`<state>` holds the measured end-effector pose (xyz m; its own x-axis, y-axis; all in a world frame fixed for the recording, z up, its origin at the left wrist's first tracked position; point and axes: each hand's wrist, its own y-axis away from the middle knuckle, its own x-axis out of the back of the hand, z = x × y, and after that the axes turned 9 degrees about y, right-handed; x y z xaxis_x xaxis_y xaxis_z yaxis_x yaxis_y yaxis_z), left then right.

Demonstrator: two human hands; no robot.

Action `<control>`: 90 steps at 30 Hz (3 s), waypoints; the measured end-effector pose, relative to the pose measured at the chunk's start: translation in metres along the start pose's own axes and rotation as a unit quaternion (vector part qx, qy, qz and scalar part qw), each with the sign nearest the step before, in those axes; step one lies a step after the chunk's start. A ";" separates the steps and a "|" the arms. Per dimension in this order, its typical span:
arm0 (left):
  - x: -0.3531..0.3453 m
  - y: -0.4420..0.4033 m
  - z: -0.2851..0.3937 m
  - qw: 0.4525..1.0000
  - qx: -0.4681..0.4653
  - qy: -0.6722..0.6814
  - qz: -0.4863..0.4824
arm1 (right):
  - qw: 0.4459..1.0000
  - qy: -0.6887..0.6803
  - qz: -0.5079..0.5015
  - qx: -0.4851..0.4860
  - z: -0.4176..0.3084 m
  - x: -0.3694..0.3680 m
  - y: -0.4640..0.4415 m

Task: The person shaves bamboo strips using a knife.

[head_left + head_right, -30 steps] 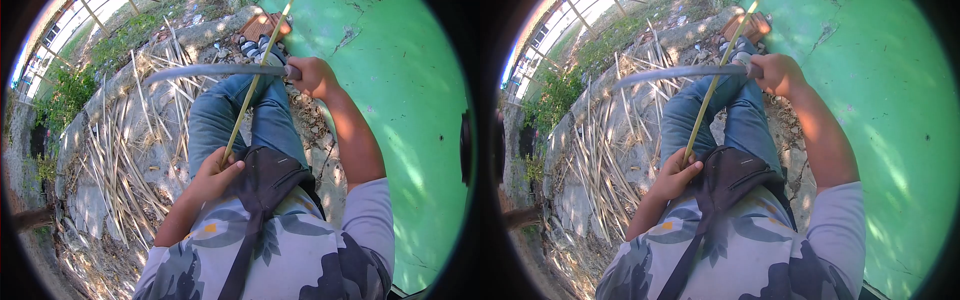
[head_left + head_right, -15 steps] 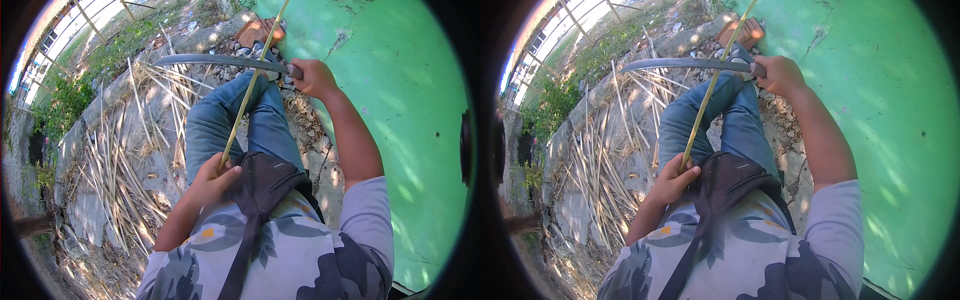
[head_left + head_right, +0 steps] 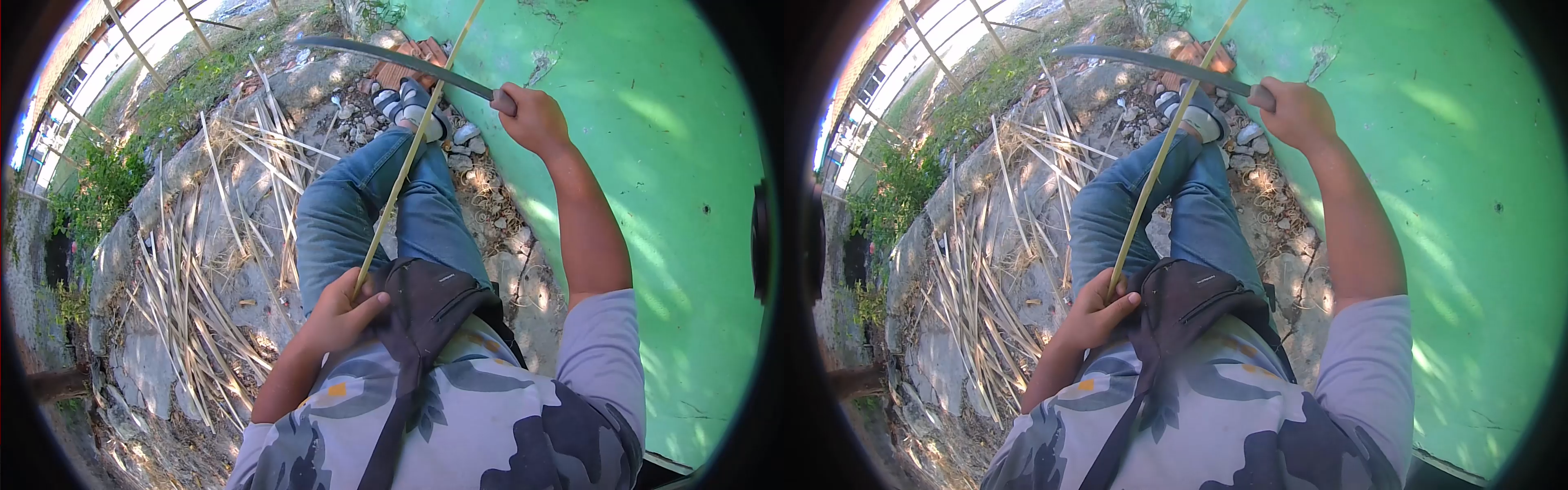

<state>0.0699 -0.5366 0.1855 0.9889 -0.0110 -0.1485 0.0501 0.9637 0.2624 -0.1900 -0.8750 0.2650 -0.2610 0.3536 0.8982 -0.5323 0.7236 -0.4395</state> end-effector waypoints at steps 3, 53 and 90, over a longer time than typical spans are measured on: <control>0.003 0.001 0.003 1.000 0.003 0.017 -0.004 | 1.000 -0.025 0.001 -0.009 -0.001 0.011 0.007; 0.139 0.189 -0.088 0.768 0.117 -0.319 0.543 | 0.760 -0.571 -0.111 -0.291 -0.039 -0.069 0.208; 0.107 0.047 -0.408 0.887 0.334 -0.147 0.285 | 0.829 -0.351 -0.155 -0.407 0.005 -0.041 0.249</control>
<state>0.1210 -0.3837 -0.2074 0.8693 0.2625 0.4189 -0.4943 0.4640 0.7351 -0.3158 -0.7127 0.1186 -0.7695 -0.1489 0.6210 -0.0158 0.9766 0.2145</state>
